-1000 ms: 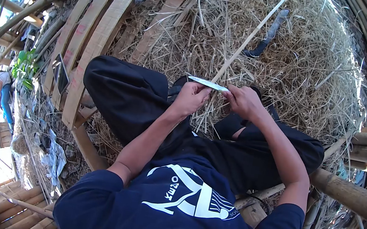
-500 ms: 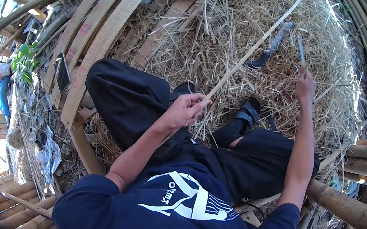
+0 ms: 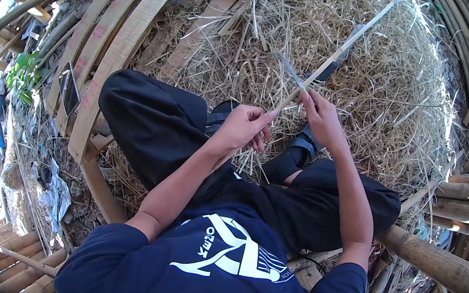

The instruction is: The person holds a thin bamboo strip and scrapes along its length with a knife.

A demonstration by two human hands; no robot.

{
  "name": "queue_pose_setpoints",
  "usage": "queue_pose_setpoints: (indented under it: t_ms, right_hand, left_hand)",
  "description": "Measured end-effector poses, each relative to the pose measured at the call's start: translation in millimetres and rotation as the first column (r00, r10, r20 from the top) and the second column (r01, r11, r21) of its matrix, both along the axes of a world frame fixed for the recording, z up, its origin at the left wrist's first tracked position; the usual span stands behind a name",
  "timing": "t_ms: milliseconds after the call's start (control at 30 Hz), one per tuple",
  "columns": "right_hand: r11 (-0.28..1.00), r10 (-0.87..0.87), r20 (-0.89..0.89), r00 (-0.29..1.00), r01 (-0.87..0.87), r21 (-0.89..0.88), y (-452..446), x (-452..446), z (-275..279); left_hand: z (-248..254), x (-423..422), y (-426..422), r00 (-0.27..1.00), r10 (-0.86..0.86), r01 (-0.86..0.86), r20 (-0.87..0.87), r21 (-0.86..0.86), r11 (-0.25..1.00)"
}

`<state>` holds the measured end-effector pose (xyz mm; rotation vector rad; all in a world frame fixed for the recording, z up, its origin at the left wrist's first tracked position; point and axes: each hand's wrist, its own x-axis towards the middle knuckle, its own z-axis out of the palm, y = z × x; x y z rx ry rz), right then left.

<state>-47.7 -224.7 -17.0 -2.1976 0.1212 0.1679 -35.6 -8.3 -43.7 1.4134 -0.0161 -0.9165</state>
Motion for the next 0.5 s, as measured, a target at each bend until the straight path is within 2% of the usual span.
queue_pose_setpoints:
  t_ms: [33,67,100,133,167,233,267,300,333,367,400,433,467,500]
  right_hand:
    - [0.970,-0.078,0.094,0.993,0.054,0.236,4,1,-14]
    - [0.971,-0.081,0.097,0.992,0.056,0.233,-1,0,-18]
    - [0.873,-0.087,-0.122,0.989,0.135,0.468,-1,0,-9]
    - [0.718,-0.032,-0.328,0.944,0.250,0.650,0,-1,-4]
    - [0.688,-0.060,-0.356,0.933,0.297,0.662,4,-2,-5]
    - [0.666,-0.040,-0.367,0.929,0.299,0.683,4,-3,-3]
    - [0.644,-0.023,-0.384,0.923,0.307,0.700,4,-3,-2]
    - [0.646,-0.023,-0.382,0.924,0.305,0.700,3,-3,-2]
    - [0.723,-0.019,-0.335,0.942,0.245,0.646,2,-2,-2]
    - [0.792,-0.012,-0.286,0.958,0.184,0.582,0,0,-2]
    - [0.793,-0.013,-0.279,0.960,0.180,0.582,-1,0,-1]
    - [0.959,0.010,-0.092,0.996,0.017,0.282,-2,-2,0]
    - [0.993,0.097,0.076,0.992,-0.090,-0.080,-2,-5,1]
    - [0.993,0.096,0.083,0.992,-0.089,-0.082,-3,-8,3]
  left_hand:
    - [1,1,-2,1.000,-0.021,0.020,0.020,0.010,1.000]
    - [3,3,-3,0.999,-0.023,0.023,0.024,0.007,1.000]
    - [6,4,-4,0.998,-0.053,0.051,0.039,0.055,0.997]
    - [8,5,-4,0.995,-0.081,0.075,0.054,0.104,0.992]
    - [10,6,-4,0.995,-0.080,0.073,0.058,0.105,0.992]
    - [12,6,-7,0.998,-0.057,0.058,0.012,-0.064,0.996]
    - [11,7,-8,0.998,-0.054,0.055,0.014,-0.065,0.996]
    - [9,8,-12,0.998,-0.065,0.066,0.018,-0.139,0.988]
    - [9,11,-15,0.997,-0.076,0.080,0.026,-0.213,0.974]
    - [11,16,-14,0.992,-0.120,0.126,0.048,-0.158,0.979]
    - [5,17,-17,0.991,-0.121,0.128,0.055,-0.159,0.979]
    - [-6,16,-22,0.992,-0.039,0.059,0.120,-0.164,0.985]
    - [-15,15,-25,0.982,0.042,-0.010,0.182,-0.174,0.985]
    - [3,13,-22,0.984,0.053,-0.027,0.168,-0.153,0.988]
